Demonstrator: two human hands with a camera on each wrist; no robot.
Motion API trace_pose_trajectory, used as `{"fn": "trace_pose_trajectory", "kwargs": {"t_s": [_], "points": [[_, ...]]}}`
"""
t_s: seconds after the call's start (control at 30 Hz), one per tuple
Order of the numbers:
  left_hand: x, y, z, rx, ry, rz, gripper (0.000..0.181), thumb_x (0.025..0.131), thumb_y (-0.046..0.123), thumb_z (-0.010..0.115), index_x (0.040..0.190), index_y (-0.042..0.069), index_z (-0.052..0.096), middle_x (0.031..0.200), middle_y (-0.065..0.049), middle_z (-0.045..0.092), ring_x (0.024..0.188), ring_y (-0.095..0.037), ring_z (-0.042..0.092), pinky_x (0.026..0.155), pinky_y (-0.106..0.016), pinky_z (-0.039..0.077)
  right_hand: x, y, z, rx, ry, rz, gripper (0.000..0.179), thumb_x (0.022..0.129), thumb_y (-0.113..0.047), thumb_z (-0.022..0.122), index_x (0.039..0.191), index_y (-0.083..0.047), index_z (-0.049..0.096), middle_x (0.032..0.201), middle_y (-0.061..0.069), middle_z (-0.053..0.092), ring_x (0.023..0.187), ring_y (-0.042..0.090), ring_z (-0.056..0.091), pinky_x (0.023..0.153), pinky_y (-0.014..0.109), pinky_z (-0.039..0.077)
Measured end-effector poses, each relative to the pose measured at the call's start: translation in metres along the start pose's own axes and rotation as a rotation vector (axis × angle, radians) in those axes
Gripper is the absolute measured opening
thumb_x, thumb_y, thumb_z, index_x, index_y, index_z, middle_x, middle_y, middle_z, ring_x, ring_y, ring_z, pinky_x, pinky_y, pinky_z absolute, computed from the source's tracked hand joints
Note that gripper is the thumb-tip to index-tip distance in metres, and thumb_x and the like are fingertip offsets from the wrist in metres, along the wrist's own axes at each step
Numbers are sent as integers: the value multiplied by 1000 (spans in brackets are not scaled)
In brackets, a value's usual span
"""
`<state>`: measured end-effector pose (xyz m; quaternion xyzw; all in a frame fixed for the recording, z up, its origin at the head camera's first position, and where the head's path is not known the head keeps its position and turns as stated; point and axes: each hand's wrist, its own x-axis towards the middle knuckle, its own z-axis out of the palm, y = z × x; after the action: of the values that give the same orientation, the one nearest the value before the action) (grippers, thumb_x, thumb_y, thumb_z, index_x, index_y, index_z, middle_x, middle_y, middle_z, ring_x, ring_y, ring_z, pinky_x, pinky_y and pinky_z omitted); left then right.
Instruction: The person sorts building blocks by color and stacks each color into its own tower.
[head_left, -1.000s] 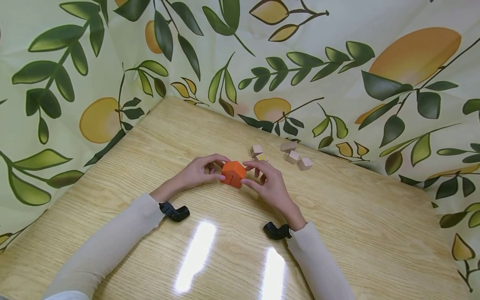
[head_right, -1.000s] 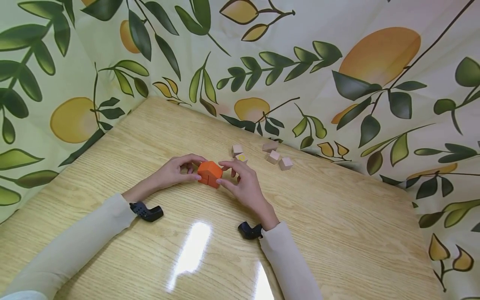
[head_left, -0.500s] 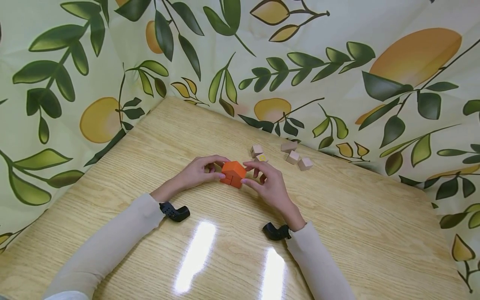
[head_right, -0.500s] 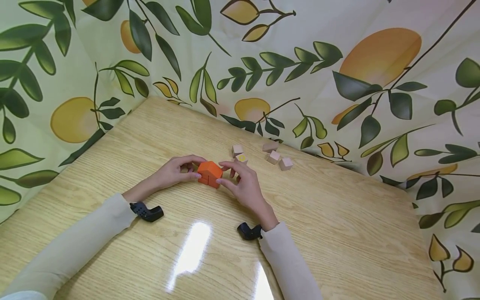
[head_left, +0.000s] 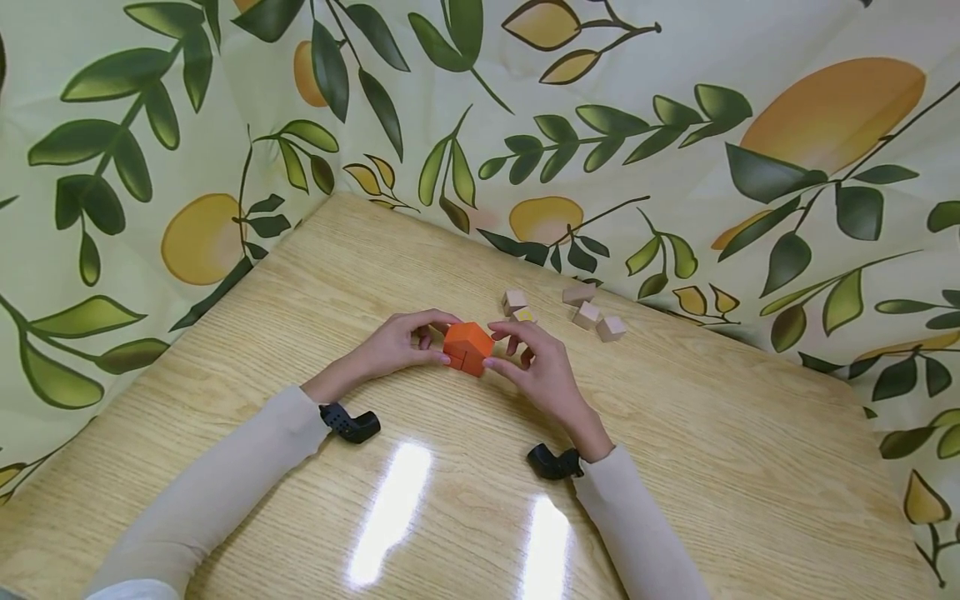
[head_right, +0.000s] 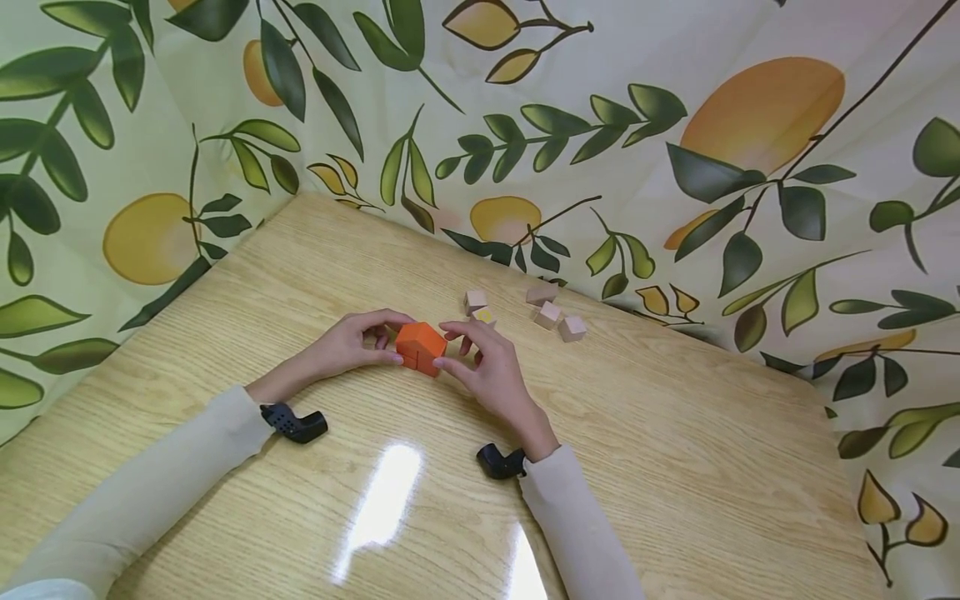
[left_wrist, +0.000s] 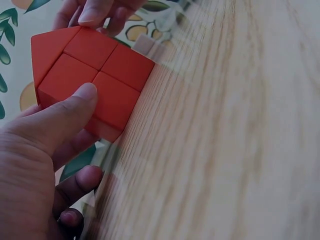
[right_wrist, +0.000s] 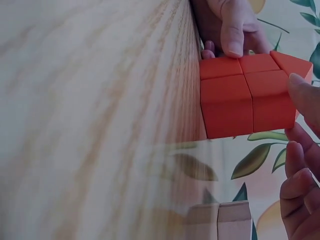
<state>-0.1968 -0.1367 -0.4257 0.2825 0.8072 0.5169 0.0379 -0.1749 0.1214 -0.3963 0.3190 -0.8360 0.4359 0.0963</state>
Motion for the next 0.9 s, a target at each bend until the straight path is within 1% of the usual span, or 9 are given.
{"fn": "trace_pose_trajectory", "kwargs": {"t_s": [0.1,0.17,0.27,0.37,0.47,0.6,0.73,0.8,0.9], "points": [[0,-3,-1,3,2,18,47,80,22,79,124,20,62,99,0,62,68,-18,49,64,-31,39,0,1,1,11,-6,-5,45,78,-14,80,120,-11,65,100,1,65,78,21,52,57,34,43],[0,-3,-1,1,2,28,47,81,22,79,125,20,61,98,0,62,69,-17,49,64,-31,40,0,1,1,22,-5,-9,44,79,-14,79,120,-10,65,100,1,65,78,21,52,57,35,43],[-1,-2,-2,3,2,39,49,81,23,78,126,22,60,92,-1,61,70,-16,50,64,-31,40,0,1,2,31,5,-10,44,78,-13,80,120,-9,65,101,3,65,79,21,52,57,36,44],[-1,-1,-2,7,1,52,51,81,23,78,128,23,59,94,-1,61,71,-16,51,64,-31,41,0,-1,2,27,13,-13,44,78,-13,80,119,-11,65,102,2,65,80,18,53,58,33,44],[-2,-1,-2,14,1,61,52,82,21,78,129,22,58,95,-2,61,71,-16,51,64,-31,41,0,-1,3,15,17,-22,43,78,-13,80,119,-12,66,101,0,64,80,15,52,58,29,44],[-2,-1,-2,17,3,70,53,82,20,78,130,21,57,95,-2,62,71,-17,51,64,-31,41,0,1,4,7,24,-44,43,78,-10,80,118,-11,65,101,0,64,80,15,52,58,25,43],[-2,-1,-1,6,7,68,54,82,22,78,131,25,56,105,2,61,72,-17,52,64,-31,42,0,0,5,12,33,-55,41,79,-10,79,117,-10,65,101,1,63,79,15,52,57,25,44],[-2,-2,-1,-5,8,70,53,83,22,77,132,26,56,112,4,60,73,-17,52,64,-30,43,0,-1,6,14,40,-51,40,79,-11,79,117,-10,66,101,1,63,79,16,53,57,28,44],[-2,-3,-1,-20,10,80,52,84,22,76,132,26,56,116,4,60,73,-17,52,64,-30,43,1,-2,8,10,60,-54,40,79,-10,79,116,-8,66,100,4,64,79,18,53,56,31,45]]}}
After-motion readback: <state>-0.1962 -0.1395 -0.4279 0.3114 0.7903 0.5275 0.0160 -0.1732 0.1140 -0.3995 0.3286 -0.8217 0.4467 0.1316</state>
